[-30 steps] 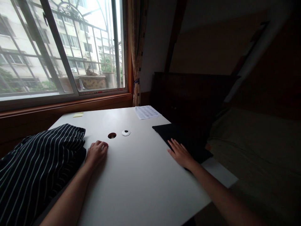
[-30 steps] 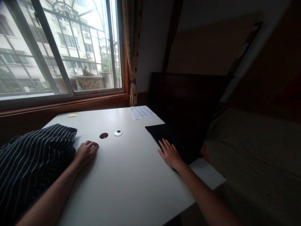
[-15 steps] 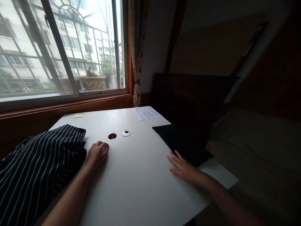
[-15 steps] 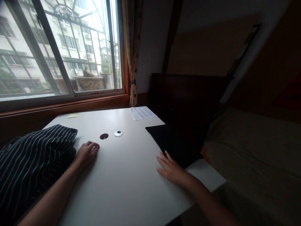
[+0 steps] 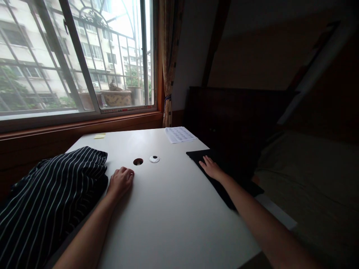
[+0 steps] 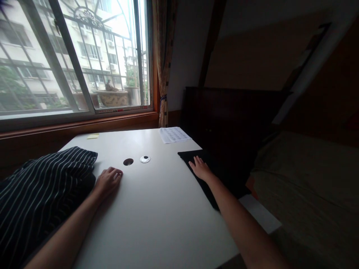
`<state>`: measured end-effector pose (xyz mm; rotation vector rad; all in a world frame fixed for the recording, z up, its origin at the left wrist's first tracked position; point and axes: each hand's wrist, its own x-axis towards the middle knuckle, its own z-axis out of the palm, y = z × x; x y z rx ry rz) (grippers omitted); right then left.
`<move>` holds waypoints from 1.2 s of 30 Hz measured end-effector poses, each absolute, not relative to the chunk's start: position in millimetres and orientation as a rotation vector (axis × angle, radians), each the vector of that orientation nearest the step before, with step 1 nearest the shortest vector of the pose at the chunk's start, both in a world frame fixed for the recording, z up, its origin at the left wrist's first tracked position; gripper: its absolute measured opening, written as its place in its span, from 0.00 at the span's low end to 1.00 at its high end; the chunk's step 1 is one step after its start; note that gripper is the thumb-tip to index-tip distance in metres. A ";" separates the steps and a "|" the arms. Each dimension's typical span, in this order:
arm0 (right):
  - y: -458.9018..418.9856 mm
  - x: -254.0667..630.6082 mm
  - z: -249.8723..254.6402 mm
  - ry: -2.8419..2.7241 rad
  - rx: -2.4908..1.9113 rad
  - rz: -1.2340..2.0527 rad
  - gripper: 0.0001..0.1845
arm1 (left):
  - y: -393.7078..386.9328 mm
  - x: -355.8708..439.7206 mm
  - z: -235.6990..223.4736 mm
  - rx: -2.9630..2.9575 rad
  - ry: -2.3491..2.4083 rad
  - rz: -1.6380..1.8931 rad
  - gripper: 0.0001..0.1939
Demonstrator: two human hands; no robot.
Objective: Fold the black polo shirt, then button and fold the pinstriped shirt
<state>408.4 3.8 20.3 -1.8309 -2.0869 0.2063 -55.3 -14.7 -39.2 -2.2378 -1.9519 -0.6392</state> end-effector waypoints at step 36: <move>91.0 377.6 -38.0 -2.299 -1.939 0.097 0.38 | -16.5 -51.5 -34.7 -2.272 -1.924 -0.632 0.11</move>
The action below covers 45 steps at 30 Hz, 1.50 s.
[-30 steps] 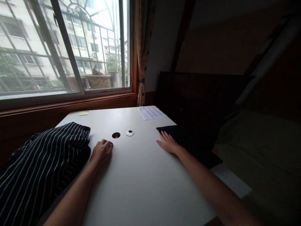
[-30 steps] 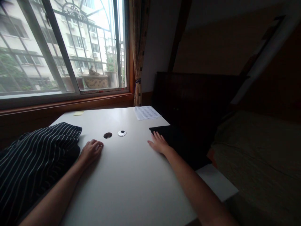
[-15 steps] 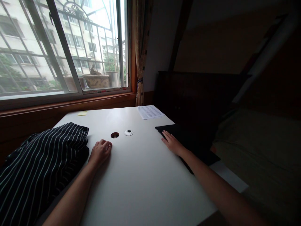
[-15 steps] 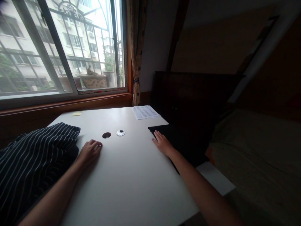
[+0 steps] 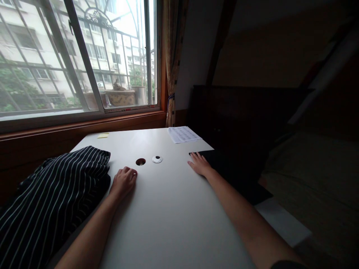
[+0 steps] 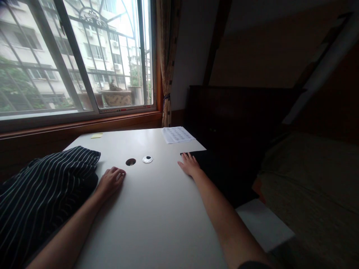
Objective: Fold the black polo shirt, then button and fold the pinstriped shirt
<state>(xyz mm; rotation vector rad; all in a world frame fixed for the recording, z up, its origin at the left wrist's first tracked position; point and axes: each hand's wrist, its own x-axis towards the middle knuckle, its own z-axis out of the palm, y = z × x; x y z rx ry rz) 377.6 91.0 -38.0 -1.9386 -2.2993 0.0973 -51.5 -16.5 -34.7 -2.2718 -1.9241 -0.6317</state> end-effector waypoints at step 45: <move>68.4 489.5 -43.9 -1.804 -1.849 0.026 0.14 | -15.2 -54.3 -39.2 -2.290 -1.901 -0.659 0.12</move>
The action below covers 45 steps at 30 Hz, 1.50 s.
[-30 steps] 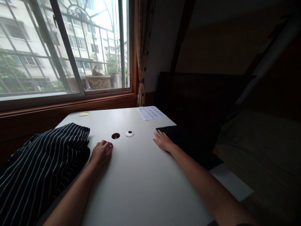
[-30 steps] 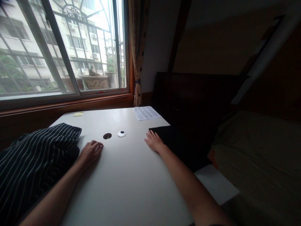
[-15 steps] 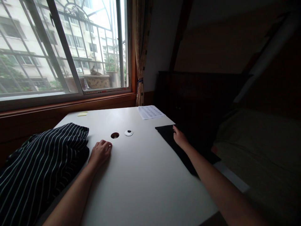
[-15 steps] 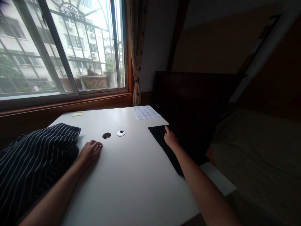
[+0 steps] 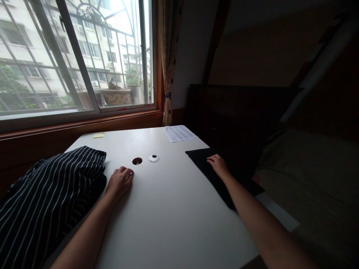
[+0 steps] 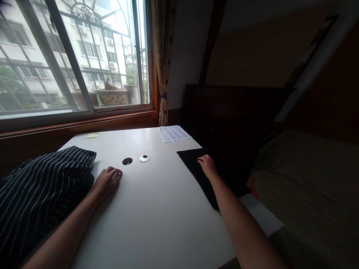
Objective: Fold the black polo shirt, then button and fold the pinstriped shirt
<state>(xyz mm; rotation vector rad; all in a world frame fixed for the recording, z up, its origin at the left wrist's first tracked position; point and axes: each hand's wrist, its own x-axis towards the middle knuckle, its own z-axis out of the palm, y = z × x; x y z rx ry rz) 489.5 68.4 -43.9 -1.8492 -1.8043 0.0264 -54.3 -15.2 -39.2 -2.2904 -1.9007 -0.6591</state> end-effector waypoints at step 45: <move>57.5 391.8 -16.1 -2.102 -1.503 0.034 0.22 | -12.9 -56.7 -42.6 -2.306 -1.855 -0.694 0.12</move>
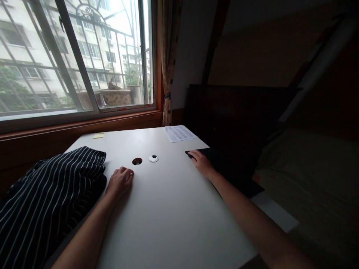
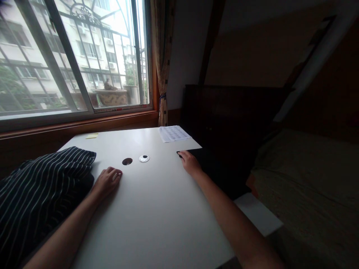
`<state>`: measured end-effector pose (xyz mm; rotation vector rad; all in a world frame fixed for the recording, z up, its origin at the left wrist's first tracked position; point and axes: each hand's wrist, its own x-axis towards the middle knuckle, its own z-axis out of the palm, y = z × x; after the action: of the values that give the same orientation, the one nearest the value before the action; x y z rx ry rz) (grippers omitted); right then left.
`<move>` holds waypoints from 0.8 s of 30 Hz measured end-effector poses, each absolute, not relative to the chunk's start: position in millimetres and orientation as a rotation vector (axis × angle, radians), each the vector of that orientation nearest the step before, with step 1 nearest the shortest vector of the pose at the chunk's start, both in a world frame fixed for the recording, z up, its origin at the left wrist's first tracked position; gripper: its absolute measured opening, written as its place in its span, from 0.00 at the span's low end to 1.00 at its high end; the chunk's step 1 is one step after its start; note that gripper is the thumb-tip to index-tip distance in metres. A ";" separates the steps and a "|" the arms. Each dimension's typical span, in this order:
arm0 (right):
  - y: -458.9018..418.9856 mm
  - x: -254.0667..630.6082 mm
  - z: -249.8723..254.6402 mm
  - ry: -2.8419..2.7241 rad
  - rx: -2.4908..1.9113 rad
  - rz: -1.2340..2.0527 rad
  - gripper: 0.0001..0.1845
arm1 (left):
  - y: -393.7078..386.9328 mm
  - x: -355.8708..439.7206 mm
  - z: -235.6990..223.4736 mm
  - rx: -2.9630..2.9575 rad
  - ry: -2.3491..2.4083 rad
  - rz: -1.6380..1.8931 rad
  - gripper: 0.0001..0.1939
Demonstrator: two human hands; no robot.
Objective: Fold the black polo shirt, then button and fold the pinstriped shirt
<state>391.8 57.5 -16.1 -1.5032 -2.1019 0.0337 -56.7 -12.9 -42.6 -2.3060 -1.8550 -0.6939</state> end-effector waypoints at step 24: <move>58.2 522.8 -51.7 -1.901 -2.226 -0.046 0.39 | -11.6 -58.2 -43.3 -2.314 -1.876 -0.667 0.12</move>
<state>522.8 58.2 -51.7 -2.2259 -1.9006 -0.0458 -58.2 -11.6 -43.3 -2.3142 -1.8756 -0.6671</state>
